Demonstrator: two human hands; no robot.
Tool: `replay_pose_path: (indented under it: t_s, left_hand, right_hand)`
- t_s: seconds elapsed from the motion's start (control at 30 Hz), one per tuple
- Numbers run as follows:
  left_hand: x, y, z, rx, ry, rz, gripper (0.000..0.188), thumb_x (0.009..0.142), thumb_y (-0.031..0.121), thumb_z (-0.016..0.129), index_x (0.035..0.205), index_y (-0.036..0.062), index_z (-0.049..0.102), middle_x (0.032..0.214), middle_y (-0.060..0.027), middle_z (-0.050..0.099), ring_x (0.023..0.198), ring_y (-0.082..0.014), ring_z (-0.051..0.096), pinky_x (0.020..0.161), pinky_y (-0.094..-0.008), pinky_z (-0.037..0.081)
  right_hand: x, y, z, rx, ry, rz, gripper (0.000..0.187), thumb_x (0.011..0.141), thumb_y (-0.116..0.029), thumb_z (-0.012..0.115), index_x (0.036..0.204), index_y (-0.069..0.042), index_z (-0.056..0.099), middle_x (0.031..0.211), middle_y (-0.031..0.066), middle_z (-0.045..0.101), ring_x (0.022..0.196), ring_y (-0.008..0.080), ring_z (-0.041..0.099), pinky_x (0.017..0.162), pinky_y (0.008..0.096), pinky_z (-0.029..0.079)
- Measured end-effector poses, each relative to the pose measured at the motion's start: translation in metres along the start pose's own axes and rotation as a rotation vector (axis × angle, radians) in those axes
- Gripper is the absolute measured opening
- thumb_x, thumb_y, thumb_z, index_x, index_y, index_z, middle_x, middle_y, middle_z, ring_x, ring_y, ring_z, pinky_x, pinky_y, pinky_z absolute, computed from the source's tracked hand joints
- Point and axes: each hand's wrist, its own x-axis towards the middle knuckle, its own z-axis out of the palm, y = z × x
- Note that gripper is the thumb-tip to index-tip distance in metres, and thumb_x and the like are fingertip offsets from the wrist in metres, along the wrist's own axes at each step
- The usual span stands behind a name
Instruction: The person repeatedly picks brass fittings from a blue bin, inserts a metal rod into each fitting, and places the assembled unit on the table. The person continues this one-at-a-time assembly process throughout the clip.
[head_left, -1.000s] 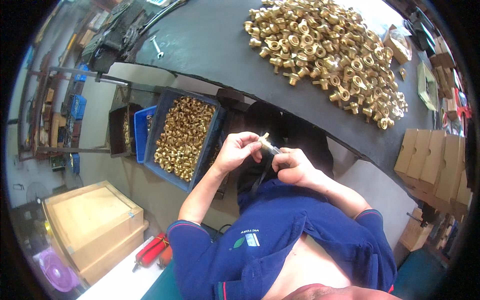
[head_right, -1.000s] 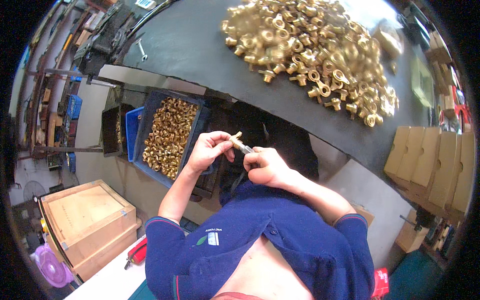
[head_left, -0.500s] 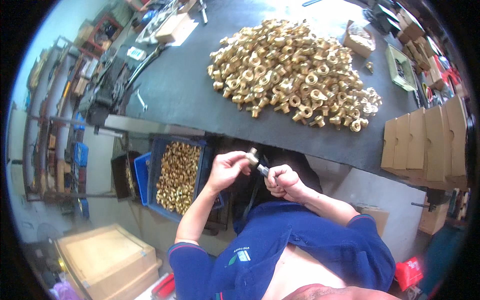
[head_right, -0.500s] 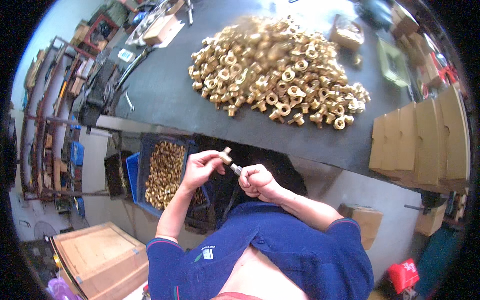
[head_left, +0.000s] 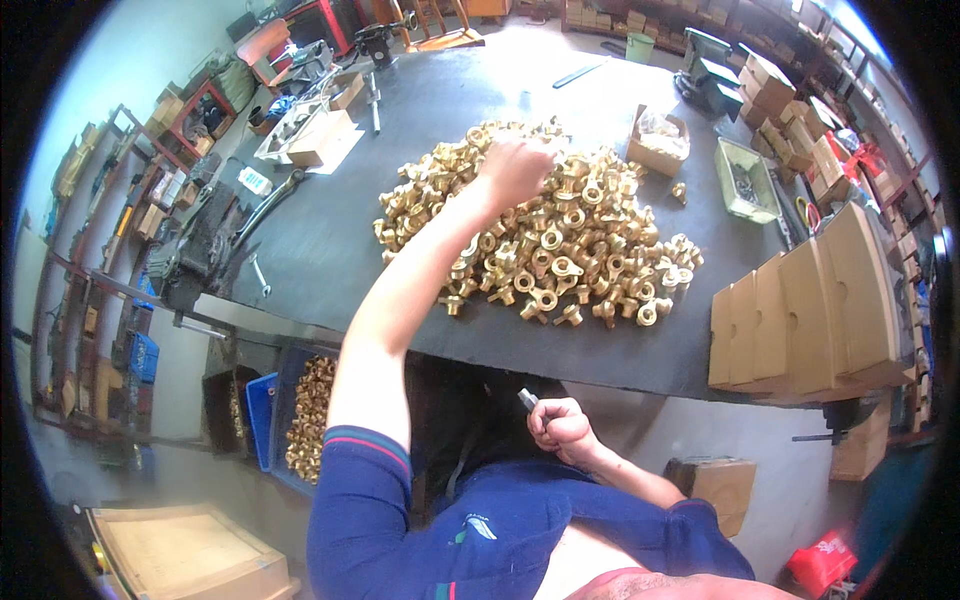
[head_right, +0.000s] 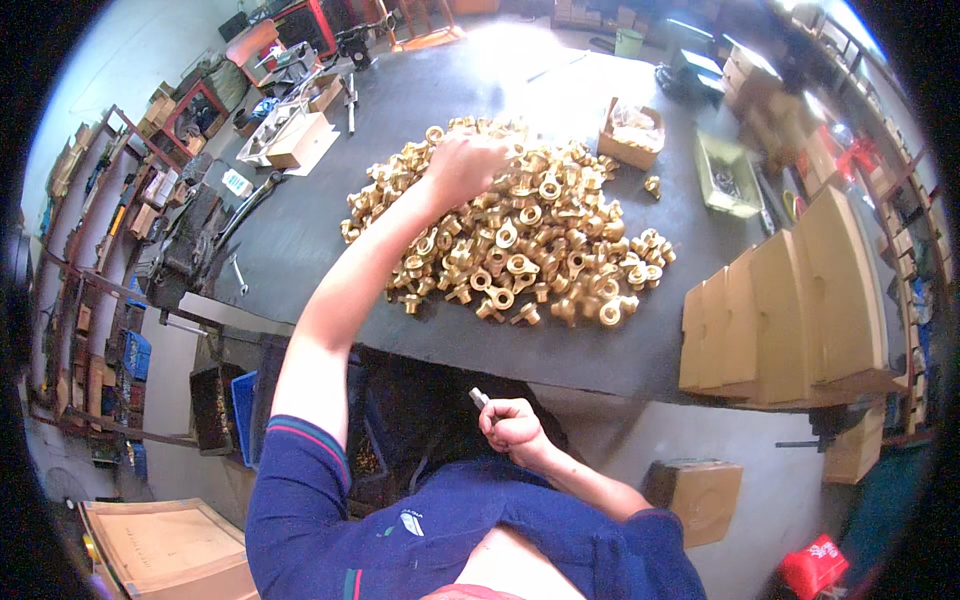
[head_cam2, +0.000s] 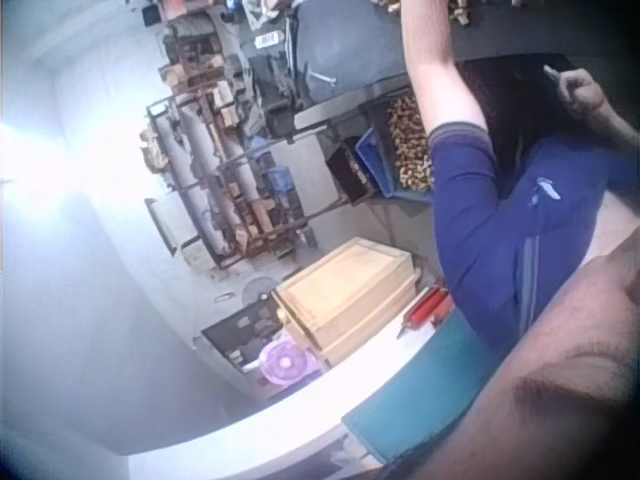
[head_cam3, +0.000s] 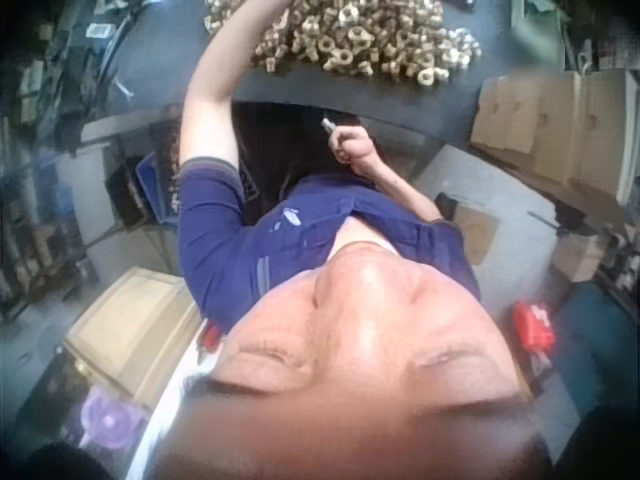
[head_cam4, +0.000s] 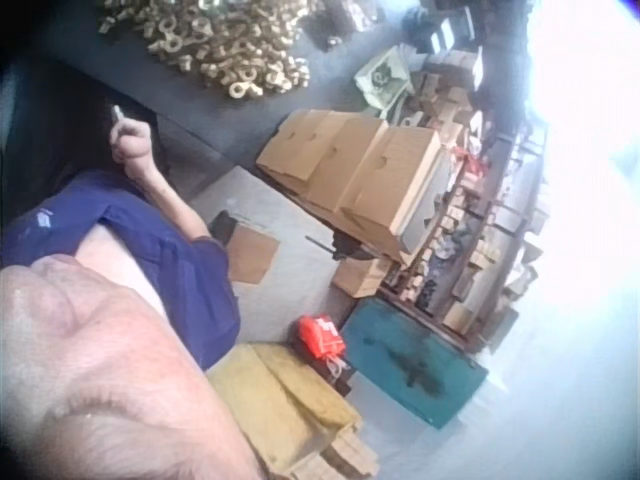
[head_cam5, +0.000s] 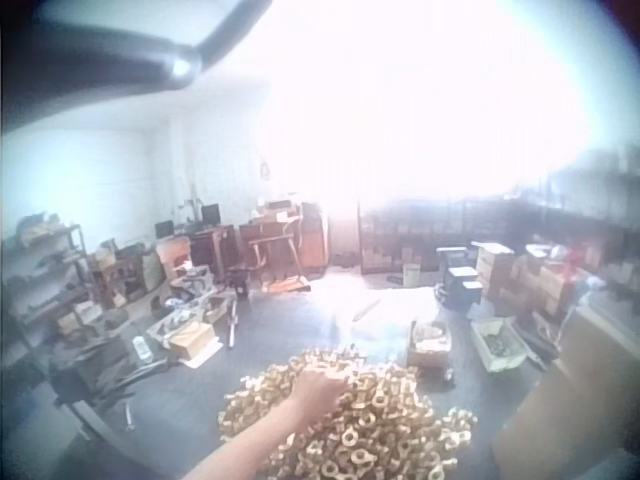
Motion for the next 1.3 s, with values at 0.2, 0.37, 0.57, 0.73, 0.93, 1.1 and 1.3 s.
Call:
replay_pose_path:
  t_s: [0.2,0.37,0.57,0.73,0.93,1.1,1.3]
  left_hand:
    - [0.040,-0.005,0.036,0.071,-0.171,-0.167,0.023,0.066,-0.002,0.052,0.083,0.0055,0.064,0.077,-0.0152,0.064,0.075,-0.0288,0.064,0.065,-0.0351,0.054]
    - [0.003,-0.009,0.010,0.118,0.069,-0.126,0.017,0.071,0.011,0.057,0.086,0.0090,0.064,0.071,-0.0120,0.061,0.070,-0.0256,0.061,0.090,-0.0552,0.036]
    - [-0.172,-0.028,-0.068,0.089,0.260,-0.347,0.011,0.075,0.021,0.064,0.069,0.0119,0.066,0.058,-0.0051,0.059,0.057,-0.0200,0.058,0.097,-0.0488,0.034]
    - [-0.418,-0.003,-0.134,0.150,0.462,-1.207,0.017,0.077,0.012,0.064,0.064,0.0020,0.064,0.053,-0.0038,0.058,0.050,-0.0085,0.054,0.058,-0.0262,0.047]
    - [-0.689,0.064,-0.076,-0.187,0.071,-1.935,0.023,0.072,0.006,0.055,0.093,0.0063,0.066,0.084,-0.0119,0.067,0.080,-0.0221,0.064,0.070,-0.0322,0.049]
    - [-0.642,0.048,-0.069,-0.052,-0.240,-1.891,0.029,0.074,0.009,0.054,0.100,0.0094,0.065,0.096,-0.0137,0.064,0.091,-0.0277,0.062,0.079,-0.0371,0.048]
    - [-0.646,0.020,-0.054,0.157,-0.927,-1.339,0.015,0.073,0.005,0.053,0.081,0.0067,0.066,0.087,-0.0147,0.064,0.083,-0.0294,0.062,0.070,-0.0404,0.049]
  right_hand:
    - [-0.012,-0.011,-0.015,-0.015,0.076,-0.043,0.011,0.060,0.002,0.045,0.068,0.001,0.052,0.058,0.0015,0.045,0.044,0.0065,0.035,0.038,0.0203,0.025]
    - [-0.003,-0.005,-0.009,-0.004,0.084,-0.051,0.009,0.061,0.001,0.044,0.067,0.001,0.051,0.058,0.0040,0.045,0.043,0.0071,0.032,0.038,0.0206,0.024]
    - [0.011,0.012,0.009,-0.027,0.026,0.060,0.009,0.063,0.003,0.041,0.067,0.000,0.048,0.062,0.0053,0.043,0.044,0.0069,0.033,0.039,0.0195,0.025]
    - [0.024,0.027,0.020,-0.093,0.019,0.207,0.009,0.061,0.004,0.041,0.065,0.000,0.047,0.061,0.0054,0.043,0.043,0.0068,0.032,0.038,0.0193,0.024]
    - [0.045,0.037,0.030,-0.194,0.028,0.300,0.011,0.058,0.006,0.041,0.065,0.000,0.047,0.060,0.0061,0.043,0.043,0.0078,0.032,0.038,0.0201,0.024]
    - [0.059,0.046,0.049,-0.251,0.074,0.335,0.012,0.057,0.006,0.041,0.065,0.001,0.048,0.060,0.0063,0.044,0.044,0.0081,0.033,0.038,0.0203,0.024]
    - [0.066,0.052,0.053,-0.284,0.018,0.335,0.008,0.066,0.004,0.044,0.067,-0.002,0.049,0.061,0.0043,0.043,0.044,0.0062,0.032,0.039,0.0180,0.025]
